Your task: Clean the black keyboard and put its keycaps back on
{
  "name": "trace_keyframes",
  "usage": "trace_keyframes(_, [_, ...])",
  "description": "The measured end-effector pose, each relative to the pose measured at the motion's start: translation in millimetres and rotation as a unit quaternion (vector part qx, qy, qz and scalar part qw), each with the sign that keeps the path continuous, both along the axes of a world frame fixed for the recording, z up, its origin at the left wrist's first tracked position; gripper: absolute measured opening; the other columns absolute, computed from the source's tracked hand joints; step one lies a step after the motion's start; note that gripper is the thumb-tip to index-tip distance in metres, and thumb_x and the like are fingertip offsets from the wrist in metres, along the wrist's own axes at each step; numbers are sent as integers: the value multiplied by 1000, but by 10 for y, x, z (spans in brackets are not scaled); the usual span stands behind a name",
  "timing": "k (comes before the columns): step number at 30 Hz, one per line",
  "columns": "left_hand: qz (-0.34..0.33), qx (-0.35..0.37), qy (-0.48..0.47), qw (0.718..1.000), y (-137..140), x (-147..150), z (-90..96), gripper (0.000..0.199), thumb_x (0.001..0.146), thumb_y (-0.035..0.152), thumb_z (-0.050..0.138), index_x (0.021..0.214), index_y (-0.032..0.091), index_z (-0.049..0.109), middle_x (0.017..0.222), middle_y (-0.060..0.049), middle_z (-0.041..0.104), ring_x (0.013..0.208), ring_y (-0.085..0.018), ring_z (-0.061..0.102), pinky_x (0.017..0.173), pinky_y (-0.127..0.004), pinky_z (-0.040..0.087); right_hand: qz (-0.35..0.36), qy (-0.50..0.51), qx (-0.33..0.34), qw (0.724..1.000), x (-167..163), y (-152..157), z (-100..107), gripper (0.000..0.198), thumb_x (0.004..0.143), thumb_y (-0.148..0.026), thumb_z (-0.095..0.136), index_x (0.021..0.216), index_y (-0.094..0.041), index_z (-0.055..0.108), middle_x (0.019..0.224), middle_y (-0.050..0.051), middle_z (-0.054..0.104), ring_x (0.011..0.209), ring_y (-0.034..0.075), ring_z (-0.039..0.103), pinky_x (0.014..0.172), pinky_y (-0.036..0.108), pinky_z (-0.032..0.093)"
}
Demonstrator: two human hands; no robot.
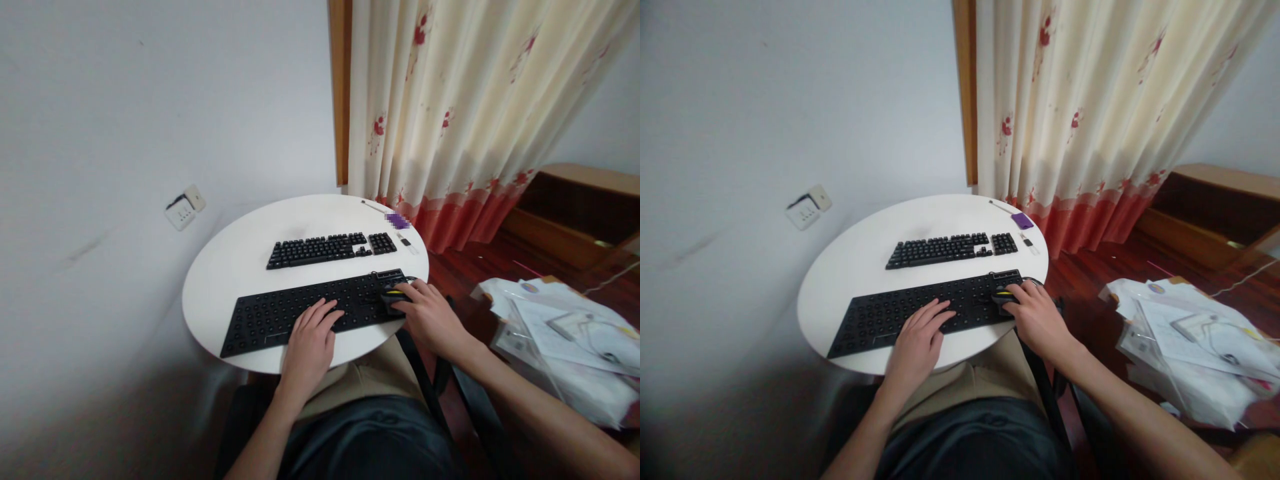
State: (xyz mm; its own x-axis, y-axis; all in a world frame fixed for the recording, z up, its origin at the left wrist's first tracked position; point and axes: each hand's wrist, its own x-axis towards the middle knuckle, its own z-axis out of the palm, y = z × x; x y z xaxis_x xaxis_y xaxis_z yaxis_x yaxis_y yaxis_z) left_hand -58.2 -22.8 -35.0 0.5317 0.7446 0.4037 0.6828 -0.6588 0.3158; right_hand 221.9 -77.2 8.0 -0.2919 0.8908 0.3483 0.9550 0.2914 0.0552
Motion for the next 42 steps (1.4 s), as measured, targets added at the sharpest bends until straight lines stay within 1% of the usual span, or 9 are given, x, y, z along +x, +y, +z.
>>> trace_keyframes(4, [1,0,-1,1000,-1,0,6,49,87,3,46,125,27,64,141,0,58,137,-22,45,116,-47,39,-54,-2,30,998,39,22,0,25,81,-8,62,97,-21,77,117,10,64,101,29,49,81,42,41])
trace_keyframes(9, [1,3,0,1000,-3,-4,13,49,86,3,46,125,26,65,141,-1,59,137,-23,46,116,-47,40,36,-22,7,999,-16,27,4,24,84,-9,62,97,-24,76,123,6,64,102,26,49,85,40,43])
trace_keyframes(16, [0,5,7,1000,3,-6,-4,49,87,3,45,126,26,64,143,0,57,138,-22,44,116,-48,38,60,-28,11,998,6,18,-68,23,87,-11,62,103,-22,76,127,7,62,104,27,49,90,43,46])
trace_keyframes(20, [1,5,9,1000,5,-5,3,48,88,4,44,126,25,64,142,-1,58,137,-23,45,116,-48,39,102,11,2,995,11,21,-57,31,89,-7,56,110,-21,74,127,8,63,102,25,51,89,42,51])
trace_keyframes(25, [3,5,8,1000,3,-5,4,49,87,3,45,126,26,64,142,0,58,137,-23,45,116,-47,39,66,88,43,993,55,45,10,46,83,0,50,117,-22,72,129,9,61,106,27,51,91,43,53])
trace_keyframes(30, [4,2,6,1000,4,-3,5,49,87,3,45,126,26,64,142,-1,58,137,-23,46,115,-48,39,147,80,-31,985,72,26,11,47,83,-1,50,117,-25,72,125,8,63,104,24,53,88,41,53])
trace_keyframes(34, [2,2,6,1000,7,0,13,49,87,3,46,125,26,65,142,0,58,137,-23,46,116,-47,39,88,107,15,990,66,14,29,44,84,0,48,113,-22,73,126,9,62,106,26,51,93,43,51])
trace_keyframes(39, [3,3,7,1000,-4,-1,20,48,87,3,45,125,26,64,141,-1,58,137,-23,45,116,-47,39,150,101,-49,982,55,17,42,49,80,1,50,115,-25,73,123,7,63,106,24,52,91,41,53])
trace_keyframes(42, [4,0,10,1000,-8,-2,18,48,88,4,45,126,27,64,143,0,57,138,-22,44,117,-47,37,112,132,-5,985,78,35,18,48,81,1,49,116,-24,72,129,8,60,111,26,50,94,45,52])
